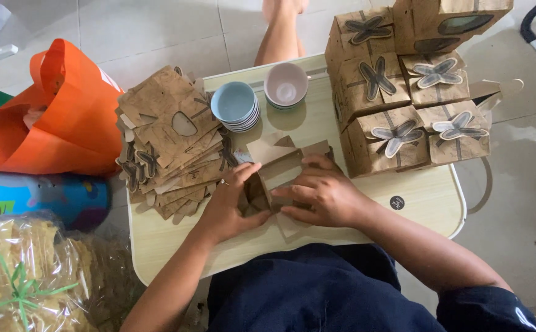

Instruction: Assembling a cardboard gift box by folding and tucking flaps.

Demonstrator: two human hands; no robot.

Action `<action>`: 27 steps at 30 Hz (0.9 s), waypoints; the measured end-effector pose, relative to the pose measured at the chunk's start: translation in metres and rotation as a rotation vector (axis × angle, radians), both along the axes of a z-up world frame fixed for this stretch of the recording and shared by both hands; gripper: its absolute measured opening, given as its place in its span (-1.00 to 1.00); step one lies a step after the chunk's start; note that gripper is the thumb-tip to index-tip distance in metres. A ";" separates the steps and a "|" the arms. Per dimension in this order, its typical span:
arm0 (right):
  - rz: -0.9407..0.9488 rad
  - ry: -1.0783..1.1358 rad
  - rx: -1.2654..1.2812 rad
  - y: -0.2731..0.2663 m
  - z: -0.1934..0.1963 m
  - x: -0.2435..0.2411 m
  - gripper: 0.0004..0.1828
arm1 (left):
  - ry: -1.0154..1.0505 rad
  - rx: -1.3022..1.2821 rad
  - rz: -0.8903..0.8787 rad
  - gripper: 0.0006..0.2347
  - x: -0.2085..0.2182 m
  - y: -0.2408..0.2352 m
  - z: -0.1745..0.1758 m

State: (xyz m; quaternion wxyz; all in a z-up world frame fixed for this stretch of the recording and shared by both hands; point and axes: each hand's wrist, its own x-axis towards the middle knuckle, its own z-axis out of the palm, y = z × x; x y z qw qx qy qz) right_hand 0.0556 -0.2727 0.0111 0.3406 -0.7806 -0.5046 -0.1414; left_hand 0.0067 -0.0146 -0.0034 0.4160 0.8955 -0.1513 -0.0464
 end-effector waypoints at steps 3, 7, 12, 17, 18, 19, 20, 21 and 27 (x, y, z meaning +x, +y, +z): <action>0.021 -0.004 0.003 0.002 -0.001 -0.002 -0.70 | -0.043 -0.048 0.016 -0.31 -0.005 0.003 -0.019; 0.077 0.048 -0.009 0.000 -0.003 0.001 -0.74 | -0.043 -0.079 0.054 -0.49 -0.002 0.002 -0.017; 0.108 0.057 -0.048 0.000 -0.004 0.003 -0.74 | -0.263 -0.159 -0.015 -0.69 -0.004 0.014 -0.027; 0.090 0.054 -0.029 0.001 -0.007 0.003 -0.74 | -0.395 -0.144 -0.037 -0.78 -0.005 0.006 -0.013; 0.081 0.021 -0.023 0.002 -0.008 0.004 -0.78 | -0.403 -0.099 -0.067 -0.81 -0.006 0.006 -0.008; 0.082 0.023 -0.023 0.002 -0.005 0.003 -0.78 | -0.401 -0.098 -0.066 -0.81 -0.006 0.004 -0.006; 0.086 0.026 -0.024 0.003 -0.002 0.004 -0.79 | -0.399 -0.078 -0.109 -0.64 -0.004 0.003 -0.004; 0.090 0.029 -0.024 0.003 0.001 0.004 -0.79 | -0.396 -0.058 -0.151 -0.44 -0.003 0.001 -0.002; 0.086 0.026 -0.021 0.002 -0.009 0.004 -0.80 | -0.465 0.109 -0.033 -0.82 -0.002 0.004 -0.012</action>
